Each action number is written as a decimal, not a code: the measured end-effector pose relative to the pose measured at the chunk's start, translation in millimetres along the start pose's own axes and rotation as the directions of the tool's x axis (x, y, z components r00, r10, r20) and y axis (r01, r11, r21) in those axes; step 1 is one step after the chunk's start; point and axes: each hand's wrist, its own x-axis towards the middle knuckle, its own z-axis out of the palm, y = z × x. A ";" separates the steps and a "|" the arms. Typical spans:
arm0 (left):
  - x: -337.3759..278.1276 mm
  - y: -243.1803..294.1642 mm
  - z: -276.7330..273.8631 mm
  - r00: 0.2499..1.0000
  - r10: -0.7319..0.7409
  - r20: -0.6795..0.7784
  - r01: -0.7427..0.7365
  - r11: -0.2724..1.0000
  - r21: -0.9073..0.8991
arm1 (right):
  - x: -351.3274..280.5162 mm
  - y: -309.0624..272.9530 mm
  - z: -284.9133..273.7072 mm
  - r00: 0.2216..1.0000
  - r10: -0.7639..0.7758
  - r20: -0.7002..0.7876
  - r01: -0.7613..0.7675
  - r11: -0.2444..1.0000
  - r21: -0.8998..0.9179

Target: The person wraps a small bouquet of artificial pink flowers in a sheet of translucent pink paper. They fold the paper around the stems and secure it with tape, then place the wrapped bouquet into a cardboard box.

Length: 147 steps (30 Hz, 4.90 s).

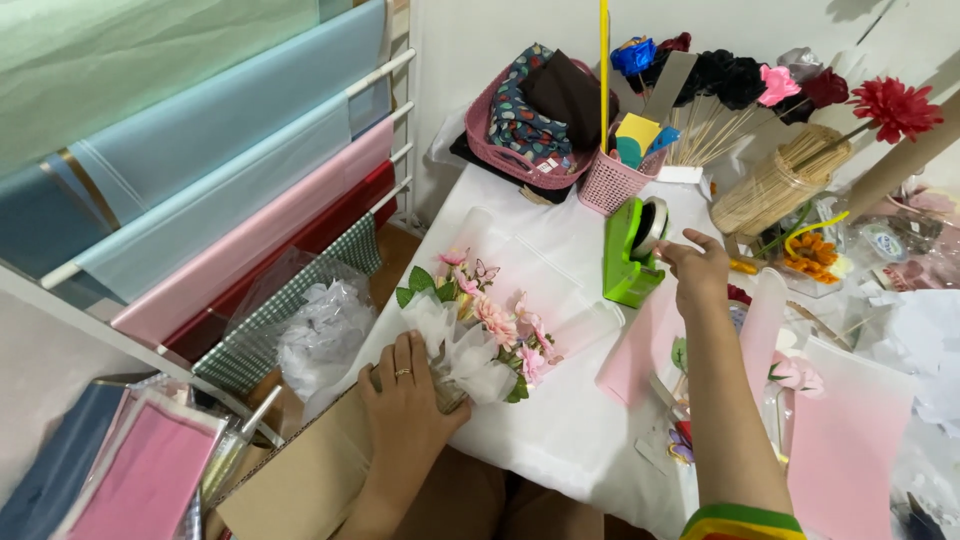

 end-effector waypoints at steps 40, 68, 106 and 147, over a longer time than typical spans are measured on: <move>-14.0 0.4 45.3 0.997 -0.039 -0.063 0.041 0.998 0.041 | -62.4 63.0 -8.4 0.992 0.094 -0.090 -0.100 0.993 -0.064; -12.1 -0.7 34.4 0.999 -0.031 0.041 0.032 0.999 -0.010 | -49.3 58.0 -33.2 0.998 -0.034 0.061 0.070 0.452 -0.889; -1.0 -3.7 6.7 0.999 0.032 -0.017 -0.032 0.999 -0.010 | -214.6 17.3 -47.3 0.678 -0.326 0.659 -0.083 0.857 0.509; 3.7 -3.8 -1.6 0.998 0.057 -0.020 -0.058 0.998 -0.034 | -206.5 27.2 -104.9 0.779 -0.353 -0.517 0.540 0.797 0.269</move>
